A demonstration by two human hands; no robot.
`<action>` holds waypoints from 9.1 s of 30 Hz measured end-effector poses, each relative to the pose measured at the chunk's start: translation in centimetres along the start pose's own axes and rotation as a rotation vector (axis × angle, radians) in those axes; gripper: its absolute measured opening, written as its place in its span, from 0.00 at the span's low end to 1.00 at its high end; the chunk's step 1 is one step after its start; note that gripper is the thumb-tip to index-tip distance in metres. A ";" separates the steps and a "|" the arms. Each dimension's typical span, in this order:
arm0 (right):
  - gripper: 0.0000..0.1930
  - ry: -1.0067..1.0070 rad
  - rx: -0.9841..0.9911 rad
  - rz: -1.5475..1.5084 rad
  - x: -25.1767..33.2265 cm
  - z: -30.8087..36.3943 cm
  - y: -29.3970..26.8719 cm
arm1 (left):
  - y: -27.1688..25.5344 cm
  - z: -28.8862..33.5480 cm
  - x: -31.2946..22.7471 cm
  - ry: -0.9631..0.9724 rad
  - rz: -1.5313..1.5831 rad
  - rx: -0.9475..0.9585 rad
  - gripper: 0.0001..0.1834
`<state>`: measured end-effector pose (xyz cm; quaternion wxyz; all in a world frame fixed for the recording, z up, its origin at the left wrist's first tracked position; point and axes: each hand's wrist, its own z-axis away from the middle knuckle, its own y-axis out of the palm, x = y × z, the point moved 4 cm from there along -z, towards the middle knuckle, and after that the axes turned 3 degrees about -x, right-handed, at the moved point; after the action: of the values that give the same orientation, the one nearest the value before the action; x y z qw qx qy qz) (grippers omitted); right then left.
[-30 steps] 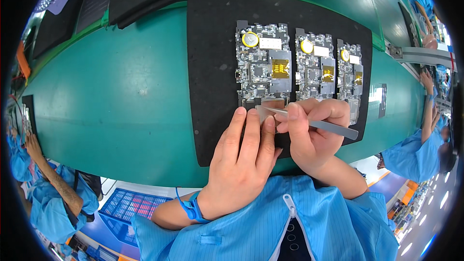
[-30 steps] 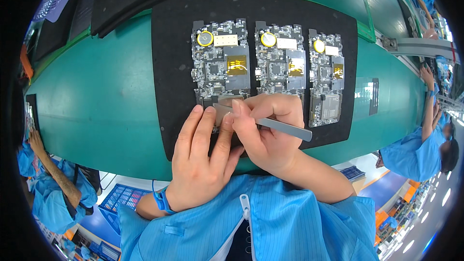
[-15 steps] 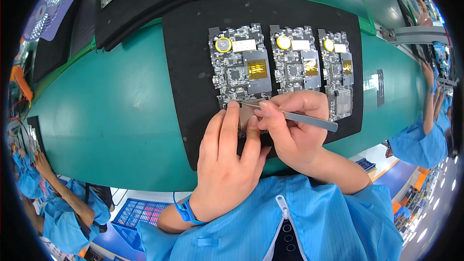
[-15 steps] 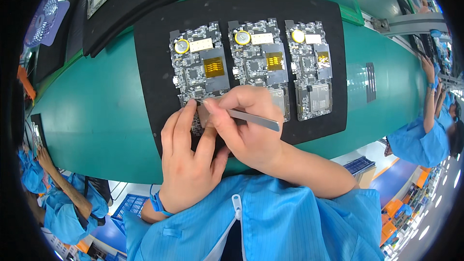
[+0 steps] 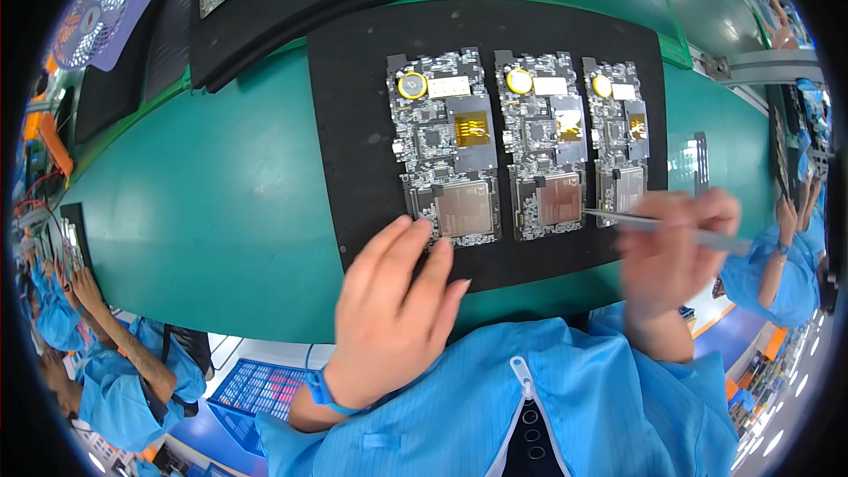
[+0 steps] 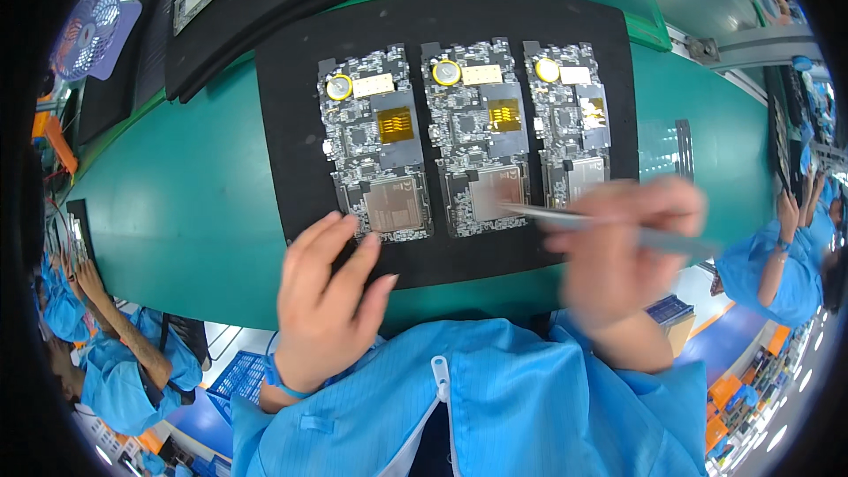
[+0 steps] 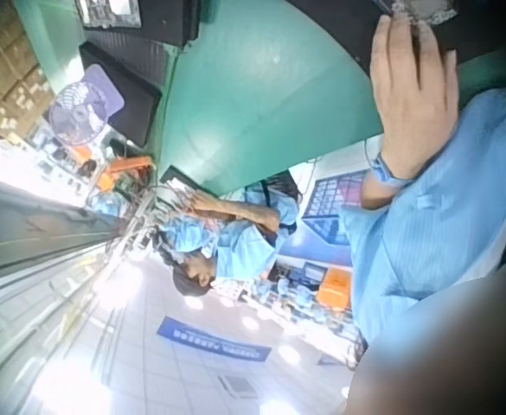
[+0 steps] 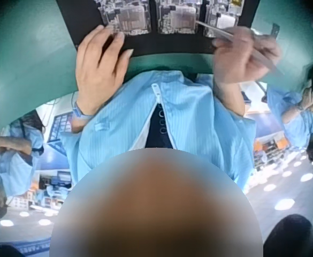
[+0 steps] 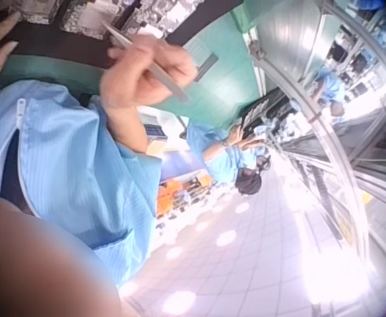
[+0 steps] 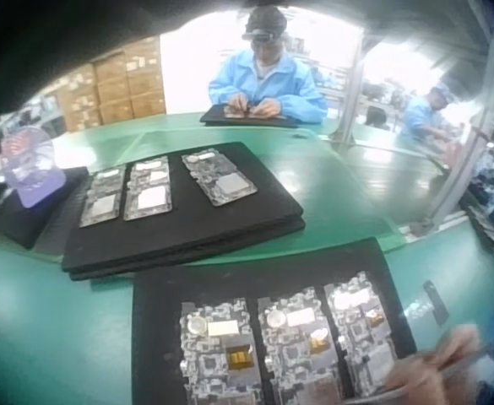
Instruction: The person uses tweezers to pick up small rectangular components from a tray and places them onto specific areas of three circuit boards arranged on a black mat. The person repeats this process for each board, carefully positioning the components with the tool.
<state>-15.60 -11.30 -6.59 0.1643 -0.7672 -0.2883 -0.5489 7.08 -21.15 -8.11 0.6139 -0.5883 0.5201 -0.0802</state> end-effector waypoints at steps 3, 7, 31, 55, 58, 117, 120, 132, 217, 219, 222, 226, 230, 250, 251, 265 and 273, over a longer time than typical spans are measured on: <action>0.08 0.118 -0.126 0.213 -0.4 -4.9 -9.6 | -2.8 1.6 2.0 -0.173 -0.044 -0.093 0.24; 0.19 0.625 -0.093 0.429 -2.1 -6.5 -14.7 | -3.5 3.6 4.2 -0.767 0.434 -0.018 0.27; 0.20 0.473 0.435 0.199 2.7 -17.3 -5.3 | -10.3 -1.4 4.5 -0.481 1.045 -0.320 0.23; 0.24 0.591 0.547 0.138 -10.3 -22.1 1.1 | -6.9 -10.7 22.2 -0.580 0.733 -0.657 0.30; 0.19 0.623 0.470 0.043 -12.5 -22.5 2.9 | -5.9 -12.5 20.3 -0.512 0.659 -0.663 0.29; 0.15 -0.072 0.314 0.792 -17.4 -49.8 2.7 | -4.9 -1.3 3.0 -1.151 0.021 0.289 0.44; 0.09 -0.123 0.326 0.579 -12.1 -41.8 4.4 | -6.3 -1.1 1.2 -0.633 -0.430 -0.185 0.33; 0.04 -0.594 0.868 0.142 3.1 -5.0 -5.0 | 4.0 -8.2 -13.2 0.360 -0.012 0.001 0.22; 0.15 -0.309 0.819 0.622 -3.6 -10.3 -7.0 | 6.3 -16.2 -8.3 -0.436 0.387 0.112 0.04; 0.16 -0.270 0.861 0.568 -4.0 -10.4 -7.1 | 6.3 -16.3 -8.5 -0.446 0.363 0.109 0.04; 0.15 -0.284 0.825 0.584 -3.9 -10.2 -7.1 | 6.3 -16.5 -9.3 -0.438 0.292 0.091 0.04; 0.18 -0.283 0.831 0.550 -3.5 -10.2 -7.3 | 6.2 -16.7 -9.7 -0.412 0.185 0.086 0.05; 0.20 -0.276 0.817 0.507 -3.8 -10.0 -7.3 | 6.5 -16.8 -9.8 -0.413 0.214 0.079 0.05; 0.14 -0.721 0.700 0.576 -4.2 -9.9 -7.1 | 6.8 -16.2 -9.7 -0.369 0.238 0.013 0.04; 0.13 -0.715 0.699 0.578 -4.2 -9.9 -7.1 | 6.8 -16.2 -9.8 -0.368 0.239 0.002 0.04; 0.06 0.081 0.853 0.202 -3.8 -11.7 -5.2 | 6.5 -16.1 -9.2 -0.204 0.434 0.074 0.01; 0.05 0.051 0.823 0.204 -3.6 -11.3 -5.0 | 6.8 -15.5 -8.8 -0.197 0.461 0.019 0.04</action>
<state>-28.04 -14.77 -6.39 0.5176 -0.6483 -0.4019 -0.3876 -11.73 -22.83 -5.20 0.6694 -0.4533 0.5773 0.1148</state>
